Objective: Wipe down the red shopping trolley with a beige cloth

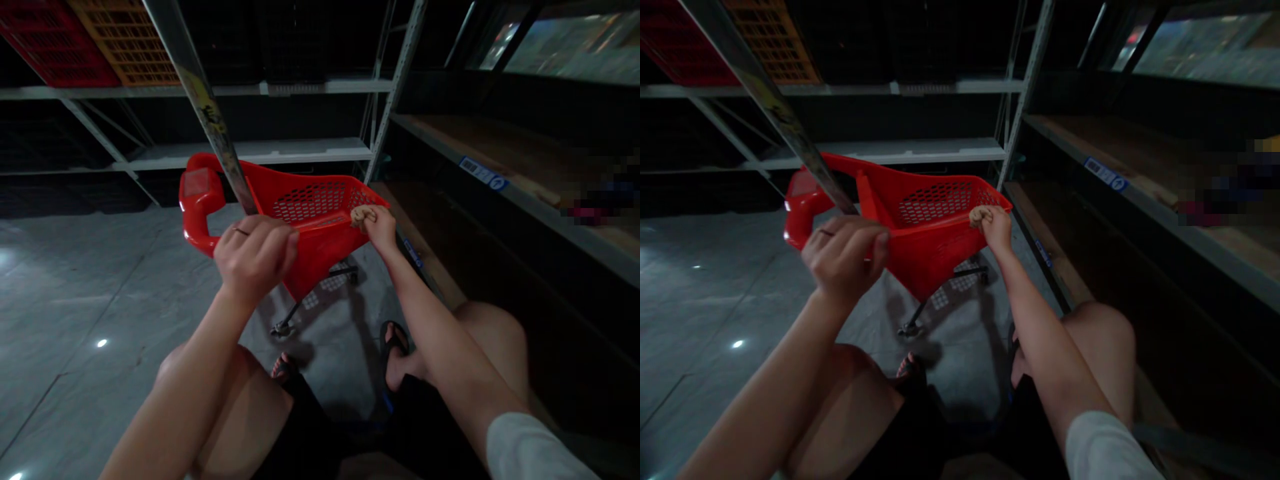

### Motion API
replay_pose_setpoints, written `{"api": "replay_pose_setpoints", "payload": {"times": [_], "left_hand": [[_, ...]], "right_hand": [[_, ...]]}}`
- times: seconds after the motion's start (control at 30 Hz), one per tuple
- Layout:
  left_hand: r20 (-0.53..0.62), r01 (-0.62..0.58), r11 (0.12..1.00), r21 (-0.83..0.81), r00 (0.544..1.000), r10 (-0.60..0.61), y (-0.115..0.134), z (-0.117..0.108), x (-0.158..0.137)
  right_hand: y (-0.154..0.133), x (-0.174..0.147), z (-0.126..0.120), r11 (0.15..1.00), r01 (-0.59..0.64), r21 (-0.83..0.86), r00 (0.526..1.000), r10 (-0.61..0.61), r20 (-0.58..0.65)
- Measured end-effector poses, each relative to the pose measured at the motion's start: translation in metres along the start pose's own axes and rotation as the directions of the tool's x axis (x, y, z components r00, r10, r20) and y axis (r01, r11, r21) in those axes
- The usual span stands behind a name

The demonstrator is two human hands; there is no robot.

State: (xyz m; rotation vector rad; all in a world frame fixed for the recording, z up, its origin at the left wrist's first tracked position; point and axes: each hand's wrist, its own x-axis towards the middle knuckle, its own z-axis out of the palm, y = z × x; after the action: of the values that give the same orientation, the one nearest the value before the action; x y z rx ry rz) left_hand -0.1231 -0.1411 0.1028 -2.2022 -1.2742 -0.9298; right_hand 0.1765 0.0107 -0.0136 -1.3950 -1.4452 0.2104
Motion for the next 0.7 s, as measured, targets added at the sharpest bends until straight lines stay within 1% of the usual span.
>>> {"api": "replay_pose_setpoints", "payload": {"times": [0.07,0.1,0.13,0.2,0.27,0.3,0.4,0.47,0.53,0.57,0.63,0.7], "left_hand": [[-0.105,0.178,0.981,0.078,0.98,-0.169,-0.012,-0.008,-0.003],[-0.119,0.244,0.963,0.117,0.966,-0.23,-0.016,-0.008,-0.004],[-0.104,0.281,0.947,0.156,0.958,-0.268,-0.02,-0.007,-0.003],[0.0,0.266,0.937,0.228,0.962,-0.273,-0.022,-0.002,0.0],[0.107,0.219,0.936,0.276,0.961,-0.257,-0.02,0.0,0.003],[0.138,0.21,0.934,0.291,0.956,-0.258,-0.018,0.0,0.005],[0.158,0.235,0.915,0.328,0.941,-0.299,-0.01,-0.003,0.011],[0.163,0.275,0.896,0.348,0.924,-0.346,-0.006,-0.005,0.015],[0.154,0.346,0.861,0.372,0.892,-0.425,-0.005,-0.005,0.018],[0.144,0.39,0.836,0.387,0.87,-0.472,-0.005,-0.004,0.019],[0.123,0.466,0.78,0.417,0.822,-0.557,-0.007,-0.002,0.02],[0.109,0.505,0.747,0.431,0.793,-0.599,-0.008,0.0,0.02]], "right_hand": [[-0.008,0.006,0.006,1.0,-0.008,-0.029,0.998,0.01,0.059],[-0.018,0.004,0.012,0.999,-0.002,-0.036,0.996,0.005,0.092],[-0.031,0.0,0.019,0.999,0.012,-0.033,0.993,-0.008,0.119],[-0.064,-0.016,0.034,0.998,0.06,0.008,0.985,-0.061,0.16],[-0.101,-0.037,0.045,0.989,0.116,0.087,0.976,-0.13,0.175],[-0.118,-0.048,0.048,0.982,0.137,0.127,0.972,-0.158,0.172],[-0.162,-0.074,0.048,0.96,0.148,0.239,0.971,-0.187,0.15],[-0.177,-0.088,0.047,0.944,0.153,0.294,0.969,-0.201,0.142],[-0.178,-0.098,0.05,0.925,0.21,0.317,0.963,-0.252,0.099],[-0.172,-0.102,0.054,0.911,0.266,0.315,0.952,-0.299,0.059],[-0.149,-0.106,0.065,0.865,0.405,0.296,0.909,-0.416,-0.03],[-0.113,-0.103,0.076,0.816,0.508,0.276,0.858,-0.507,-0.083]]}}
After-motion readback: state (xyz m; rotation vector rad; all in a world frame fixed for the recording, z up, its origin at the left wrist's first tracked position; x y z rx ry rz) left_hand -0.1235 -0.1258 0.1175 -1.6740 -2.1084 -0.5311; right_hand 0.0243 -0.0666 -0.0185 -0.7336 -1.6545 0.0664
